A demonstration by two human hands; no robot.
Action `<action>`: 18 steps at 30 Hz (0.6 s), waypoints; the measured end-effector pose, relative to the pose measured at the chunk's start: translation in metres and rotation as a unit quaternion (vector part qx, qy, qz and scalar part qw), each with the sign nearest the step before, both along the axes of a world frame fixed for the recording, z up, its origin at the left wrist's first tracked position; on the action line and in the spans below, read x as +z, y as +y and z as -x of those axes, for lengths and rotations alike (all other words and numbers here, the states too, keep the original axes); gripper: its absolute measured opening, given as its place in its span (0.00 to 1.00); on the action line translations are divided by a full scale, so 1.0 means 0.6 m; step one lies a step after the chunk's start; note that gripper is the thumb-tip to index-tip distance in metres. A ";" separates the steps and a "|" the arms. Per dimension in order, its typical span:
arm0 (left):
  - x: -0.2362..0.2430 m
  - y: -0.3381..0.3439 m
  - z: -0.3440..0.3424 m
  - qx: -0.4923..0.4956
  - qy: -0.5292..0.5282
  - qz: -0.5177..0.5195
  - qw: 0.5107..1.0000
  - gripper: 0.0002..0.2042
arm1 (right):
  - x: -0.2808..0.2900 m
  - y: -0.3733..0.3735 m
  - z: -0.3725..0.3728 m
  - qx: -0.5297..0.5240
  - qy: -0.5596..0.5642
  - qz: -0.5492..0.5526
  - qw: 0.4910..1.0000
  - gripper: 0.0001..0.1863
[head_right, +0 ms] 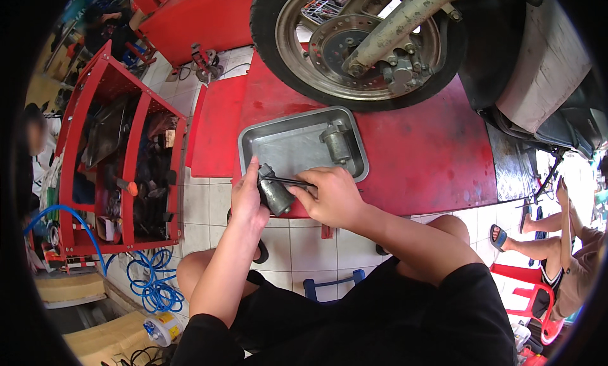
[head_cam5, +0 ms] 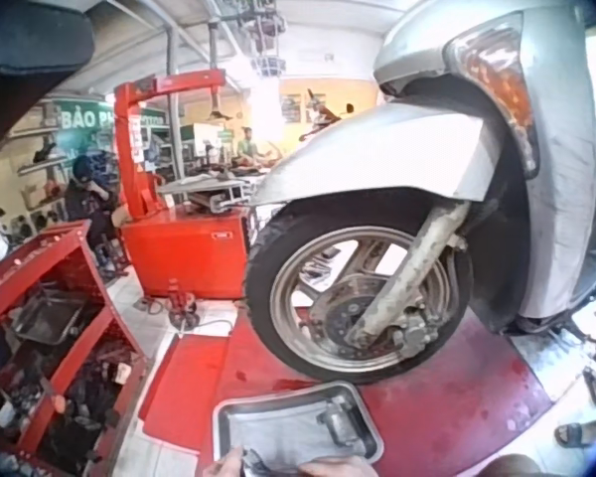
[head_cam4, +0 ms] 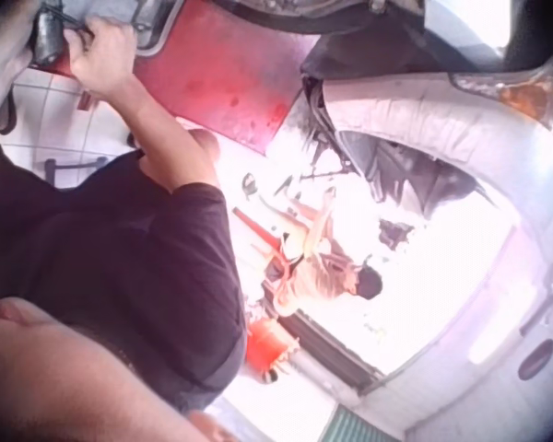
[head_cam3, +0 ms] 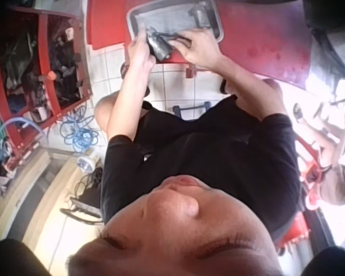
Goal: The person disassembles a cylindrical scooter part using a screwdriver, removing internal components and placing them into a metal tray. The person then picks up a second similar part and continues the disassembly process, manipulating small internal pieces with the tool.
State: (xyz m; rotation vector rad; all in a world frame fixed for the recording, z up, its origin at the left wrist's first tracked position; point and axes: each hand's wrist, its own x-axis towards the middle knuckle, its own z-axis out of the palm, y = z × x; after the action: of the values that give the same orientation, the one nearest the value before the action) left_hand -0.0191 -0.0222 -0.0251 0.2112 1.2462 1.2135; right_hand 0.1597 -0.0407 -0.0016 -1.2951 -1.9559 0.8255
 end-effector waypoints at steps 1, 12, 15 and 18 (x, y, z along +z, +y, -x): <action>0.002 -0.002 -0.005 -0.003 0.003 0.015 1.000 0.16 | 0.004 0.000 0.004 -0.010 -0.004 0.006 1.000 0.13; -0.004 -0.024 -0.023 -0.028 -0.020 -0.032 0.999 0.15 | 0.005 0.003 0.037 -0.043 -0.012 0.036 0.998 0.15; -0.013 -0.021 -0.017 -0.024 -0.016 -0.033 0.999 0.15 | 0.018 0.009 0.039 -0.041 0.011 0.060 0.997 0.14; -0.015 -0.020 -0.014 -0.018 -0.004 -0.038 0.999 0.15 | 0.025 0.012 0.043 -0.041 0.026 0.094 0.994 0.13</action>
State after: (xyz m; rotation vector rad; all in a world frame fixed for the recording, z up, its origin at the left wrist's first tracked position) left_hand -0.0106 -0.0344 -0.0344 0.2831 1.1846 1.2312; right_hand 0.1340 -0.0335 0.0136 -1.4381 -1.8058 1.0114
